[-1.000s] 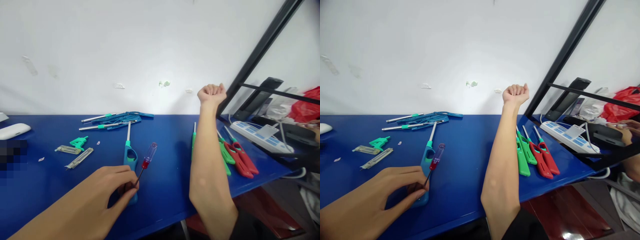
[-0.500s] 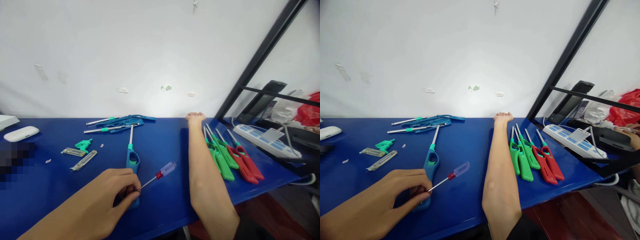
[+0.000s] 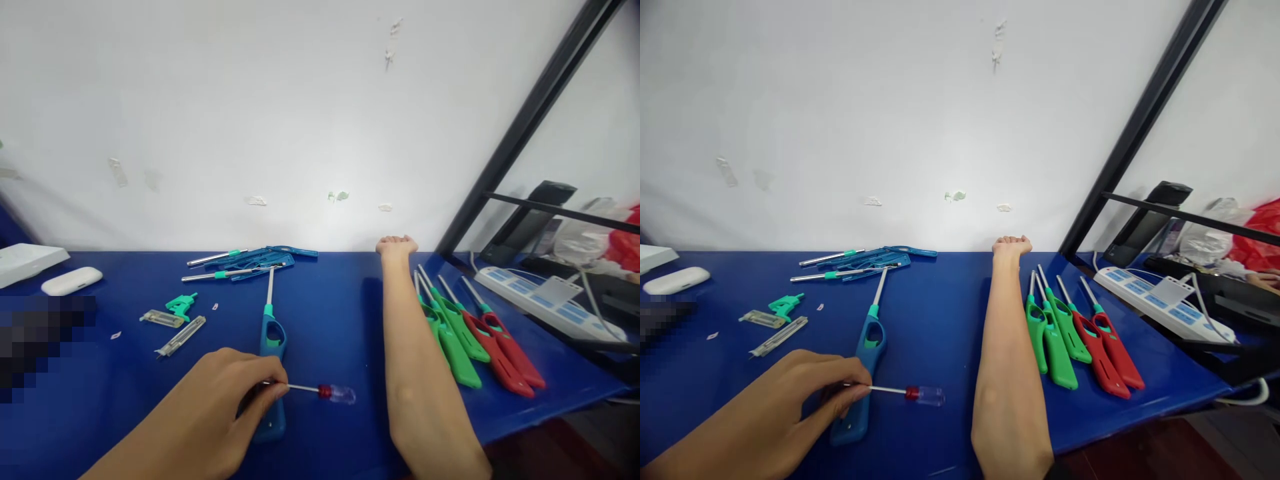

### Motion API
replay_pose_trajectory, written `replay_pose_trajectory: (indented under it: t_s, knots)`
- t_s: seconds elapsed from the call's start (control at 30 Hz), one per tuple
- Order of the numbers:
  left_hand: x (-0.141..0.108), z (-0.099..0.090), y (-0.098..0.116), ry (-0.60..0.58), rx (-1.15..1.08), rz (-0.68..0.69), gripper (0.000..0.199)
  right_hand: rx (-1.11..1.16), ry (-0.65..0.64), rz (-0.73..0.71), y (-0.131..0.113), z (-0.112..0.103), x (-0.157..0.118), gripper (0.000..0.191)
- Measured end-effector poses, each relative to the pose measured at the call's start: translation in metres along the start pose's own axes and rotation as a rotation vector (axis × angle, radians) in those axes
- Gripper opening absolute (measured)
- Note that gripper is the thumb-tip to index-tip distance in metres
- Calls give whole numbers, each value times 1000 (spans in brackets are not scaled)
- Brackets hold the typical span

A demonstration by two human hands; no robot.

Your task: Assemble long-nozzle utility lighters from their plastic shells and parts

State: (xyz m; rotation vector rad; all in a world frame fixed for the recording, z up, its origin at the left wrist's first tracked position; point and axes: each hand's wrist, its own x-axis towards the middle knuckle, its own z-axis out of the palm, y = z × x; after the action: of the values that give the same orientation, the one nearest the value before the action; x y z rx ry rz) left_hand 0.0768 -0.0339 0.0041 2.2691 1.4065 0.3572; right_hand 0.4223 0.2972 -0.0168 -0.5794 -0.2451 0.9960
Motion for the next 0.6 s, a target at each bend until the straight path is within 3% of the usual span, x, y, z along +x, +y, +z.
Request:
replay_pose_trajectory:
  t_s: [0.2, 0.37, 0.43, 0.53, 0.6]
  knots:
    - [12, 15, 11, 195, 239, 8, 40, 58, 40, 62, 16, 10, -6, 37]
    - [43, 23, 46, 202, 425, -95, 35, 93, -1, 132, 42, 10, -22, 37]
    - [54, 27, 59, 222, 434, -114, 30, 108, -16, 159, 50, 9, -28, 36]
    - [58, 44, 73, 246, 388, -98, 38, 135, -27, 190, 57, 4, -32, 36]
    - [54, 63, 80, 285, 162, -50, 41, 155, -30, 203, 59, 0, -31, 36]
